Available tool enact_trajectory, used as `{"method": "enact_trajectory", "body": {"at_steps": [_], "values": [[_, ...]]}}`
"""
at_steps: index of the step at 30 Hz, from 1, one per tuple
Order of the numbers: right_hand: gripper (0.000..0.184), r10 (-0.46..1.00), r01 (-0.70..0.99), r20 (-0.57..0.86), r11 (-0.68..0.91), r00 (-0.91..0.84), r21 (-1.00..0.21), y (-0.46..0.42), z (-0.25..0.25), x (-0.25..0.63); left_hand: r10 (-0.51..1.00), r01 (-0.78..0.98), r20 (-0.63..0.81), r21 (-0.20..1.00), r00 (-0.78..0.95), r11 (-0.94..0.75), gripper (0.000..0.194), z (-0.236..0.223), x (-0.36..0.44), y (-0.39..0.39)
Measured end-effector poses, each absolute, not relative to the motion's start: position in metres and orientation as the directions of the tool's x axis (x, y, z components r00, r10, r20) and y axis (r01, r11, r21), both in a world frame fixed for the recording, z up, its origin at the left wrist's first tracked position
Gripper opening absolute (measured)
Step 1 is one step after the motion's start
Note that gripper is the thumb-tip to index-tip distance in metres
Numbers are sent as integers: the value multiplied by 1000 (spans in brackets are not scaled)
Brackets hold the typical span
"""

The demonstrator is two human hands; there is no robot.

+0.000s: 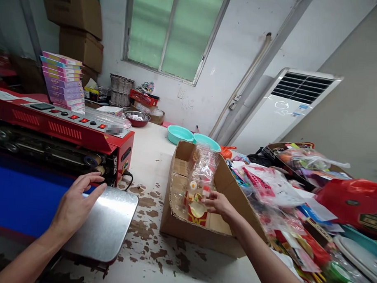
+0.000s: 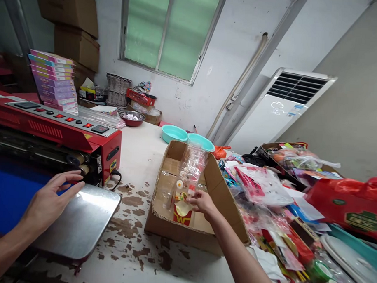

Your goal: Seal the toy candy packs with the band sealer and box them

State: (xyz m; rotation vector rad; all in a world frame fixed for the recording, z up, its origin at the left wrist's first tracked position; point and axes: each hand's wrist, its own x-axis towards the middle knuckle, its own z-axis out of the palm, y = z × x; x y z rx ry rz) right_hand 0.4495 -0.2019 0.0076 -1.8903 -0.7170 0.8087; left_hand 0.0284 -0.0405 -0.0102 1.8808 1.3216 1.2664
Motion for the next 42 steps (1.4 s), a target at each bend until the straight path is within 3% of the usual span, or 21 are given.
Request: {"method": "enact_trajectory", "body": {"at_steps": [7, 11, 14, 16, 18, 20, 23, 24, 28, 32, 39, 42], "values": [[49, 741, 114, -119, -256, 661, -960, -208, 57, 455, 961, 402, 253, 872, 115, -278, 36, -1, 35, -50], [46, 772, 149, 49, -60, 633, -987, -198, 111, 429, 964, 223, 187, 948, 188, -228, 46, 17, 61, -57], [44, 845, 122, 131, 79, 519, -989, -181, 132, 382, 920, 23, 207, 974, 334, -228, 59, 40, 88, -65], [45, 920, 68, 100, 80, 380, -994, -169, 128, 343, 854, -98, 166, 986, 493, -134, 68, 53, 100, -70], [52, 974, -4, 33, 35, 225, -999, -159, 116, 306, 746, -196, 102, 980, 657, 38, 65, 59, 103, -73], [71, 982, -30, 28, 34, 187, -999, -151, 104, 281, 674, -217, 35, 958, 738, 188, 53, 59, 94, -77], [95, 961, 47, 127, 119, 244, -992, -141, 100, 269, 695, -159, -65, 954, 716, 254, 41, 54, 69, -83], [92, 968, 82, 136, 121, 213, -989, -137, 101, 270, 700, -142, -90, 953, 709, 266, 41, 51, 59, -86], [39, 999, 131, -36, -34, -14, -991, -120, 101, 271, 659, -135, -128, 933, 741, 333, 41, 40, 28, -97], [40, 990, 42, -139, -140, 10, -989, -106, 85, 254, 676, -127, -193, 911, 711, 393, 43, 35, 16, -96], [43, 985, 28, -161, -160, -60, -987, -86, 62, 215, 857, -274, -264, 870, 443, 409, 31, 41, 28, -44], [43, 987, 17, -163, -163, -4, -986, -80, 55, 209, 870, -240, -300, 880, 391, 411, 32, 33, 28, -31]]}}
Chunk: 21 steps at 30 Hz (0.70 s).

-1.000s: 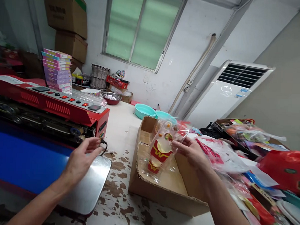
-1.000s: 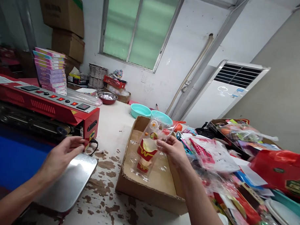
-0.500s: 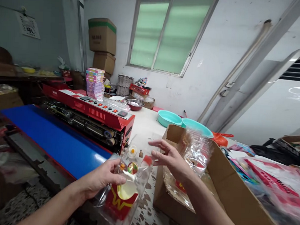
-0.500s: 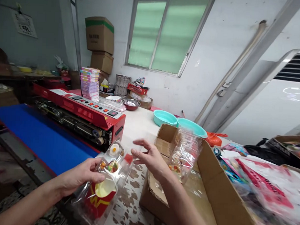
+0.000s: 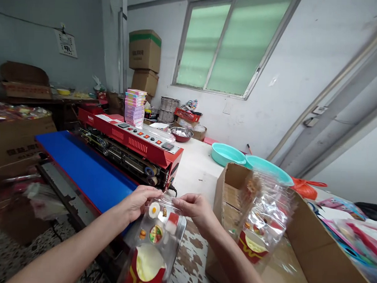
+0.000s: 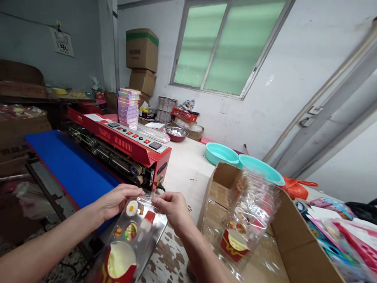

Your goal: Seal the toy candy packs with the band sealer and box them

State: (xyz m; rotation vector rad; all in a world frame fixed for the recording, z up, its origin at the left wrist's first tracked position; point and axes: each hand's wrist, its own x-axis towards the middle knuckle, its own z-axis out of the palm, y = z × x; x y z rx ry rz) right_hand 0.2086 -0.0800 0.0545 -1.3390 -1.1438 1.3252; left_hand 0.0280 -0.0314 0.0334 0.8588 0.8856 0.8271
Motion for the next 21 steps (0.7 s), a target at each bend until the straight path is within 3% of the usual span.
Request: {"method": "enact_trajectory", "body": {"at_steps": [3, 8, 16, 21], "values": [[41, 985, -24, -164, -162, 60, -986, -76, 45, 208, 898, -168, -318, 910, 306, 380, 43, 23, 27, -28], [32, 986, -22, -72, -70, 148, -997, -69, 30, 200, 953, -198, -236, 942, 190, 273, 50, 11, 32, -14], [39, 970, -145, -93, -61, 225, -987, -34, 9, 194, 889, -105, -371, 906, 268, 410, 52, 7, 10, -1], [37, 948, -178, -122, -72, 294, -981, -9, -3, 192, 885, -164, -399, 882, 241, 443, 48, 5, -2, 1]]}}
